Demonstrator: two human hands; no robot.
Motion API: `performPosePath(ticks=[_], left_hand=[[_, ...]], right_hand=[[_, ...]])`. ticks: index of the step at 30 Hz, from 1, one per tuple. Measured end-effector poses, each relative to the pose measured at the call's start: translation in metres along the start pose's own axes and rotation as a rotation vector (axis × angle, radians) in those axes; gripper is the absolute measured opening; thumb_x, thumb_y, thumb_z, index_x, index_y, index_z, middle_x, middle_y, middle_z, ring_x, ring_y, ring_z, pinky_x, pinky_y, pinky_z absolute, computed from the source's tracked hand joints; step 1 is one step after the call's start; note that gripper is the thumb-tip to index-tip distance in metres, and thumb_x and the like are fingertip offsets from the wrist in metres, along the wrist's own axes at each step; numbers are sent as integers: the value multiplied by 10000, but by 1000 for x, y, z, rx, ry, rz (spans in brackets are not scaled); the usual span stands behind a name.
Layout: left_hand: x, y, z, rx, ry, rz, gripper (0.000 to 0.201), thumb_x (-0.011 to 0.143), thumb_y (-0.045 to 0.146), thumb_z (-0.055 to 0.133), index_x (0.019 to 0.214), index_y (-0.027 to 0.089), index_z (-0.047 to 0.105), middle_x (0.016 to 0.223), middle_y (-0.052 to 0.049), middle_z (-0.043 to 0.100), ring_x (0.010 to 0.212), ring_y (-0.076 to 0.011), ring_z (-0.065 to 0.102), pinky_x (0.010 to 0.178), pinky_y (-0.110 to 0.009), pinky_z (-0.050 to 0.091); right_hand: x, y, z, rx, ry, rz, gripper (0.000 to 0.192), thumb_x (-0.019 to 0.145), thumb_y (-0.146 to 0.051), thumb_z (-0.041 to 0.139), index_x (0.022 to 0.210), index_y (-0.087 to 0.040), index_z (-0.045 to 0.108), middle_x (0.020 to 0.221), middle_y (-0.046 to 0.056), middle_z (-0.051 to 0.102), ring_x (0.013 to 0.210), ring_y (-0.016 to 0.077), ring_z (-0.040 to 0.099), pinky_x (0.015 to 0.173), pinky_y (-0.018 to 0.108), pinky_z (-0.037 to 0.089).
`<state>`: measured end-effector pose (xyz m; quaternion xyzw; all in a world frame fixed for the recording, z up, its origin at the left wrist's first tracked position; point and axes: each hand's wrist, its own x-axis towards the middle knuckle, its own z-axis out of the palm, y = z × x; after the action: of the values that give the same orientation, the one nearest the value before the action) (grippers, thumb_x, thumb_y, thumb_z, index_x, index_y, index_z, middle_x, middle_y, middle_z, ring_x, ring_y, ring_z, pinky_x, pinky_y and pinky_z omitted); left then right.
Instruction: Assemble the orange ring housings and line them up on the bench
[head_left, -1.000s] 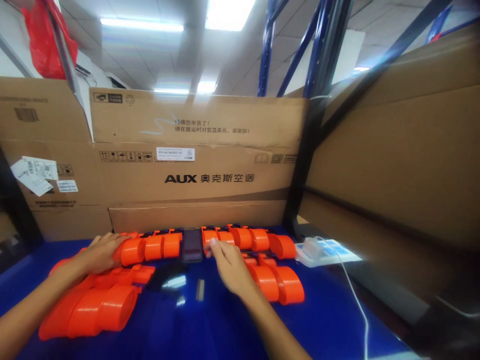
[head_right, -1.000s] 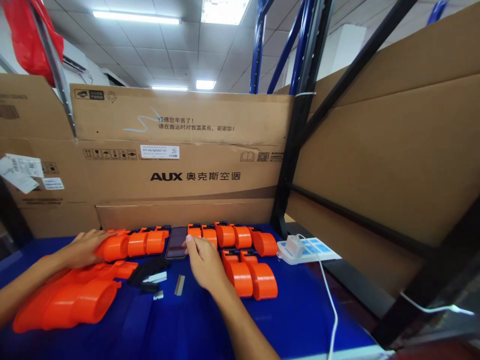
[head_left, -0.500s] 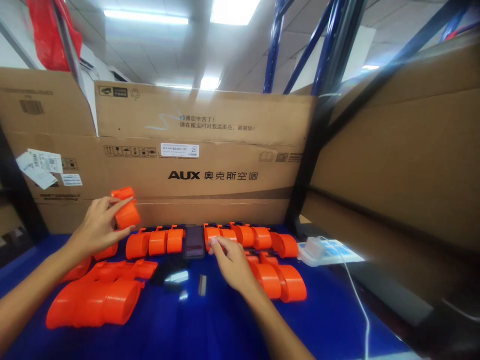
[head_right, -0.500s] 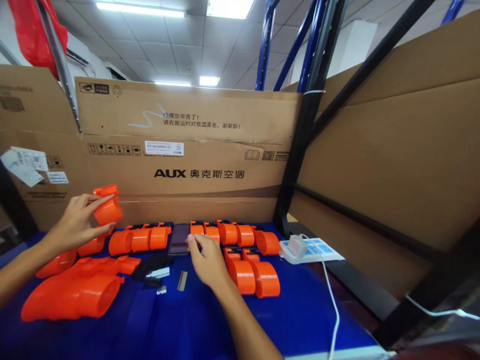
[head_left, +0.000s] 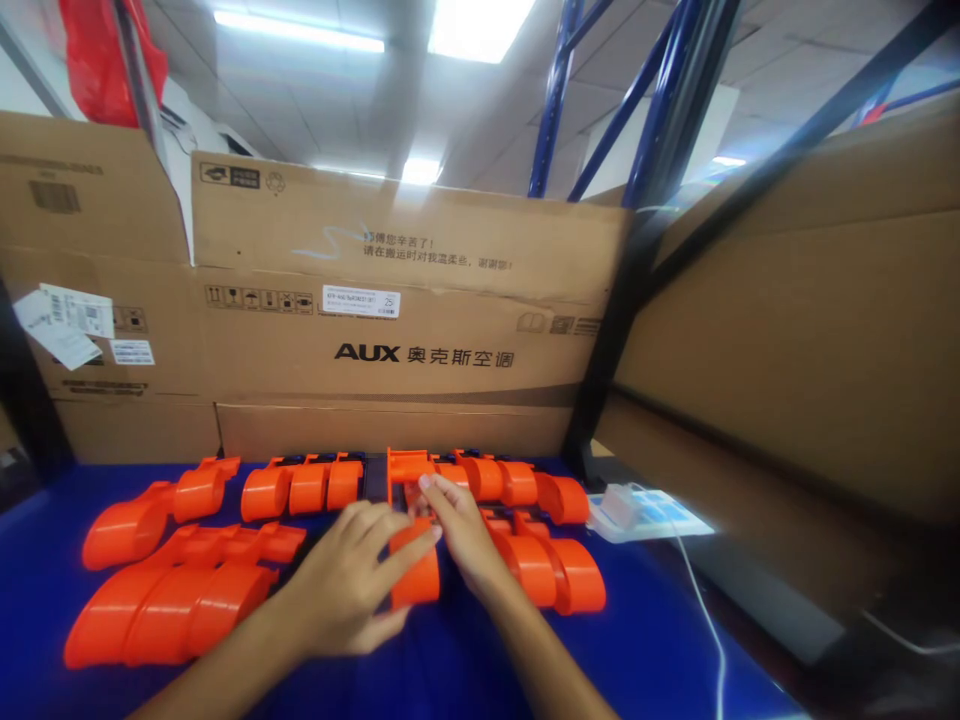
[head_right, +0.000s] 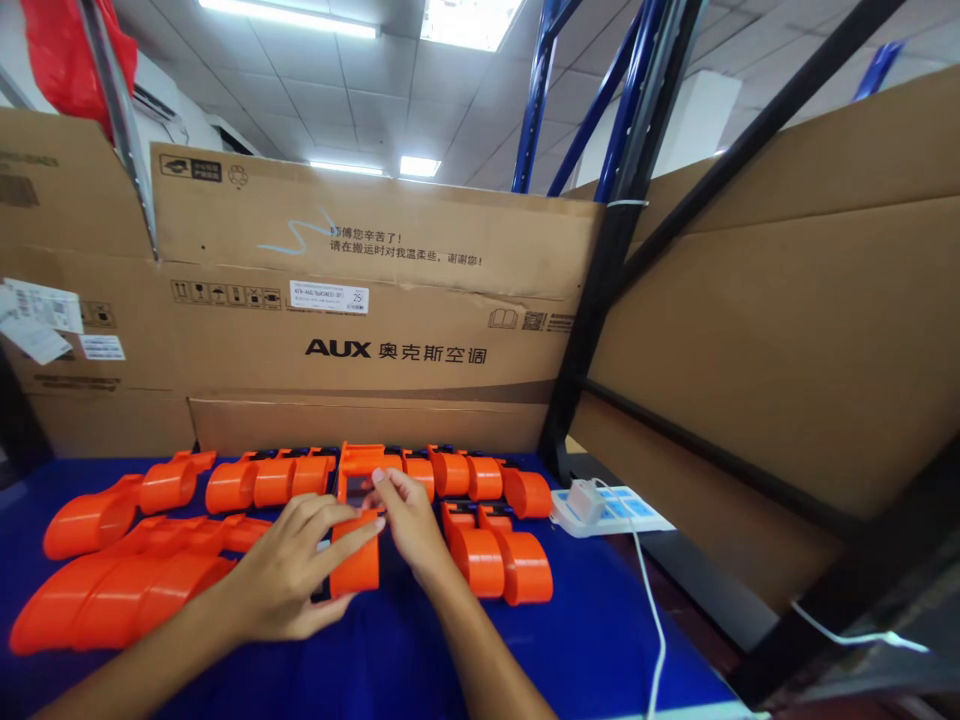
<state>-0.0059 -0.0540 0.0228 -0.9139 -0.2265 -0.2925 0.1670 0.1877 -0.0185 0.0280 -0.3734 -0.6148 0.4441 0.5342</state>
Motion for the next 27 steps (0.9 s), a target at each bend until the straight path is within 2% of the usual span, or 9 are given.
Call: performPosePath(ticks=[9, 11, 14, 16, 17, 19, 21, 24, 27], left_hand=[[2, -18, 5, -207, 20, 76, 785, 832, 413, 691, 1526, 287, 345, 1370, -154, 545, 1242, -356, 501, 1046, -560, 387], [5, -18, 8, -336, 96, -49, 812, 827, 507, 673, 1531, 285, 335, 1463, -158, 452, 1315, -370, 437, 1087, -559, 349], [14, -15, 19, -622, 287, -466, 718, 922, 534, 513, 1552, 280, 280, 1545, -151, 346, 1298, -336, 466, 1064, -515, 386], [21, -13, 28, -866, 365, -727, 675, 946, 515, 481, 1547, 271, 297, 1424, -155, 503, 1078, -275, 612, 941, -453, 480], [24, -13, 31, -995, 375, -818, 695, 925, 524, 520, 1535, 250, 333, 1283, -149, 610, 943, -248, 649, 855, -415, 511], [27, -14, 36, -1222, 377, -932, 764, 854, 546, 622, 1500, 201, 407, 943, -89, 709, 704, -192, 635, 680, -326, 509], [26, -19, 38, -1360, 424, -997, 809, 789, 549, 693, 1466, 171, 459, 703, -12, 667, 566, -145, 573, 565, -256, 452], [16, -31, 35, -1399, 583, -1085, 820, 744, 546, 731, 1430, 158, 504, 561, 34, 607, 491, -115, 523, 508, -214, 399], [7, -41, 32, -1380, 708, -1152, 805, 726, 540, 743, 1393, 135, 546, 525, 30, 602, 452, -111, 509, 489, -217, 396]], right_hand=[[8, 9, -5, -8, 189, 19, 559, 865, -693, 518, 656, -187, 631, 583, 29, 646, 547, 184, 575, 595, 304, 445], [9, 8, -6, -2, 224, 8, 561, 853, -694, 536, 607, -193, 598, 561, 18, 624, 527, 172, 549, 581, 295, 435], [8, 7, -3, 10, 212, 15, 574, 863, -694, 520, 594, -190, 580, 550, 9, 599, 509, 151, 515, 531, 265, 401], [6, 8, 2, -12, 146, 14, 573, 878, -684, 508, 608, -185, 586, 560, 1, 590, 498, 137, 499, 514, 253, 388], [5, 9, 4, -37, 110, 8, 567, 883, -677, 506, 619, -183, 591, 565, -4, 585, 497, 133, 498, 512, 249, 388], [3, 12, 7, -116, 44, 5, 557, 902, -665, 486, 656, -180, 607, 562, -12, 572, 485, 131, 498, 501, 246, 385], [0, 14, 6, -241, -13, 9, 573, 947, -645, 409, 715, -175, 642, 565, -7, 577, 494, 138, 515, 507, 247, 388], [-5, 10, -2, -512, -127, -54, 536, 995, -568, 368, 835, -175, 696, 695, 32, 657, 655, 174, 597, 628, 267, 439], [-9, 5, -9, -824, -268, -164, 312, 915, -477, 590, 975, -195, 709, 926, 66, 694, 910, 227, 611, 809, 306, 442]])
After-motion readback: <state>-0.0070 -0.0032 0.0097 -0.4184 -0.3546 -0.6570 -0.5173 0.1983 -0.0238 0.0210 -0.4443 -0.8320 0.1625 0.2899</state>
